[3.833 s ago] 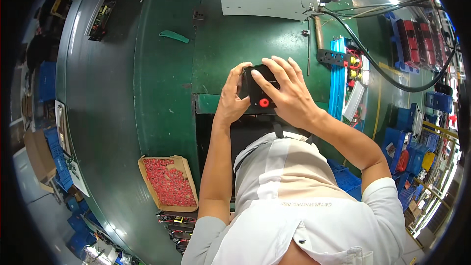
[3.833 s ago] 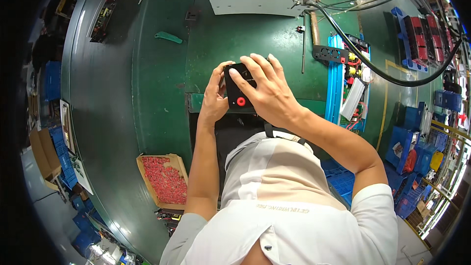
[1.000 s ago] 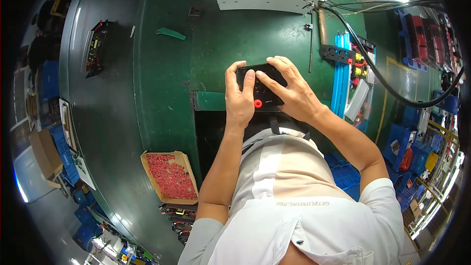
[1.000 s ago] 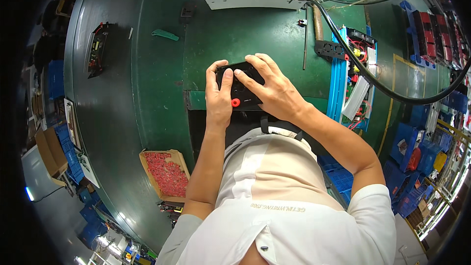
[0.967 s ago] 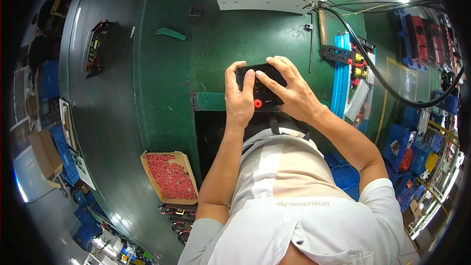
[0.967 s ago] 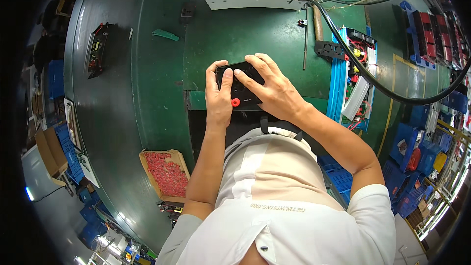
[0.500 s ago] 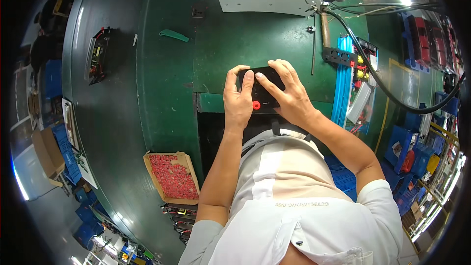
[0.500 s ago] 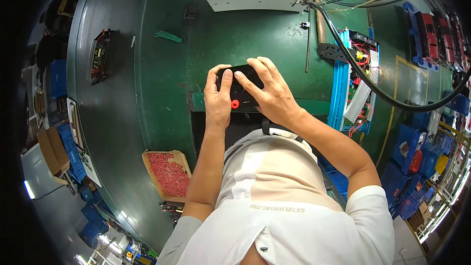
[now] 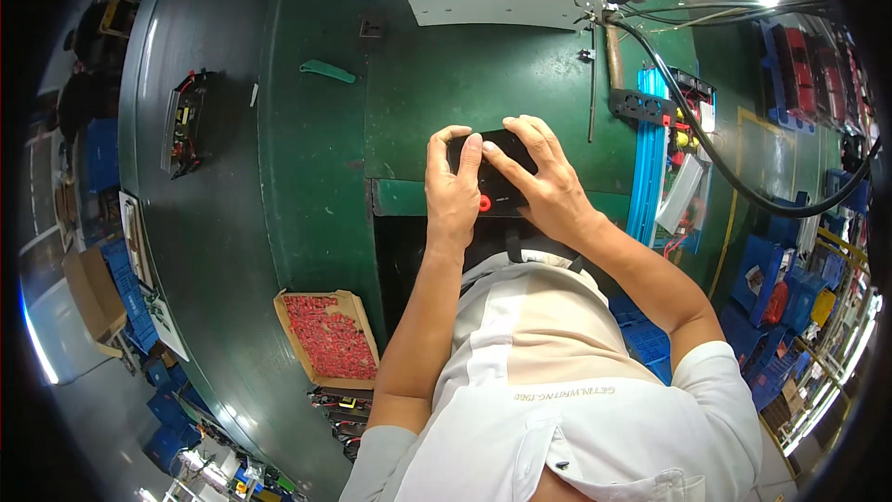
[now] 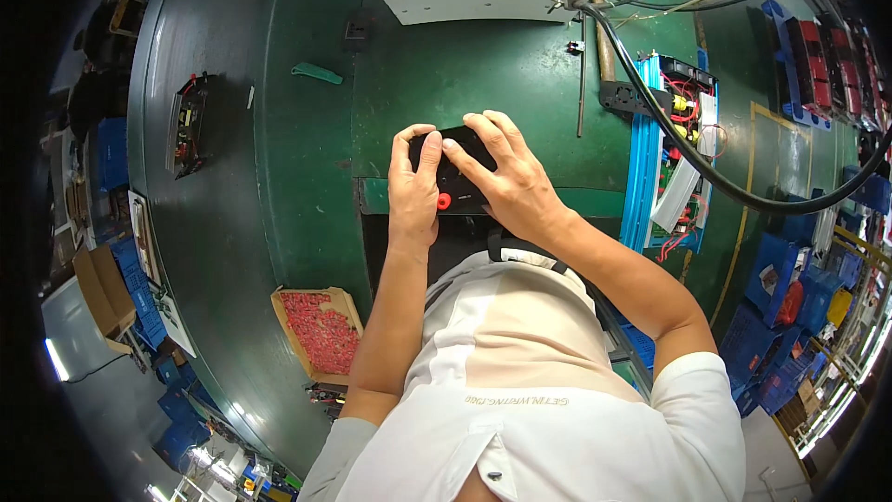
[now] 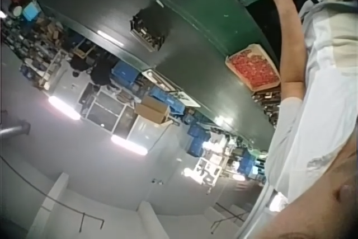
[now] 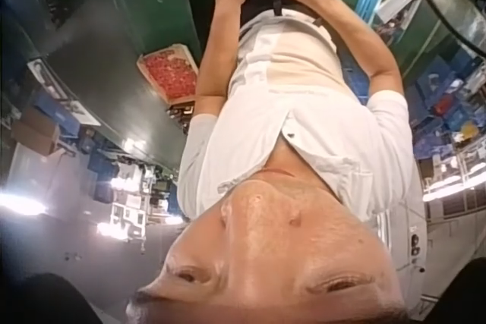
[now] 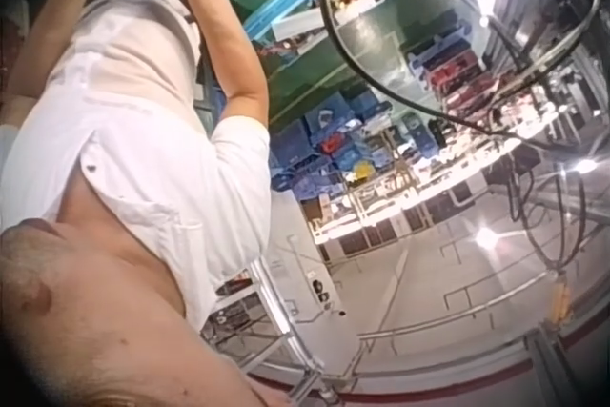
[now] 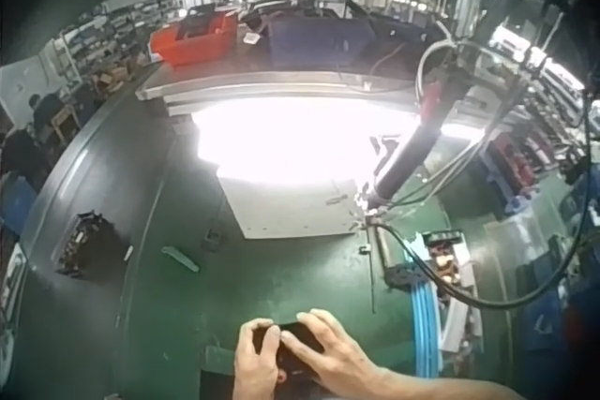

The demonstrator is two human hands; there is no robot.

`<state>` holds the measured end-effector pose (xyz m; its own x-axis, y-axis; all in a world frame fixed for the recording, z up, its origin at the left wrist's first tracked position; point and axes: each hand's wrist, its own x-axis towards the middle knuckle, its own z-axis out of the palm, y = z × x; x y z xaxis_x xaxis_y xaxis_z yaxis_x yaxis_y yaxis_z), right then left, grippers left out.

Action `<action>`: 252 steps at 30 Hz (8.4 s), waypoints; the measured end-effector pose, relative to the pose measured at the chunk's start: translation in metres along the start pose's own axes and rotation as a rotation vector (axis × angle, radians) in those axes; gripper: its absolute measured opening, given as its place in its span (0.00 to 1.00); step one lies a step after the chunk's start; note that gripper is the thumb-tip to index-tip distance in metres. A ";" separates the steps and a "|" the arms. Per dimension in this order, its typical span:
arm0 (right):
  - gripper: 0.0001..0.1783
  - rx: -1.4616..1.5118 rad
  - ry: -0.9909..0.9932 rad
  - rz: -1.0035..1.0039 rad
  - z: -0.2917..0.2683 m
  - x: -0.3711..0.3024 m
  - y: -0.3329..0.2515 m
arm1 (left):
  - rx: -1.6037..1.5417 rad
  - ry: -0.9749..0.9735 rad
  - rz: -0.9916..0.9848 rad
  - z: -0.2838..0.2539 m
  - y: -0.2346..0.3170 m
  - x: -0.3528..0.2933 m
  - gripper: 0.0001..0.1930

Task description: Assemble electronic components into a plastic housing using a pneumatic tool.

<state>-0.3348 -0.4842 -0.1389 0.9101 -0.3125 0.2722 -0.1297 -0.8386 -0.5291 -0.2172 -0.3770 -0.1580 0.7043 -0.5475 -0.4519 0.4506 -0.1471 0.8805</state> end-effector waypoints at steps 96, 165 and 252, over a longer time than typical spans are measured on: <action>0.06 0.927 0.979 0.284 -0.178 0.114 -0.040 | 0.200 -0.067 0.149 -0.003 0.000 -0.007 0.18; 0.14 0.963 0.765 -0.795 -0.133 0.121 -0.034 | 0.196 -0.090 0.169 -0.005 0.005 -0.027 0.17; 0.38 0.257 0.857 -0.066 -0.123 0.073 -0.076 | 1.647 0.071 0.076 -0.220 -0.007 0.038 0.18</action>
<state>-0.3067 -0.4984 0.0196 0.2933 -0.5791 0.7606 0.0983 -0.7731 -0.6266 -0.0729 -0.2159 -0.2125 0.7388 -0.5648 -0.3677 -0.5820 -0.8098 0.0745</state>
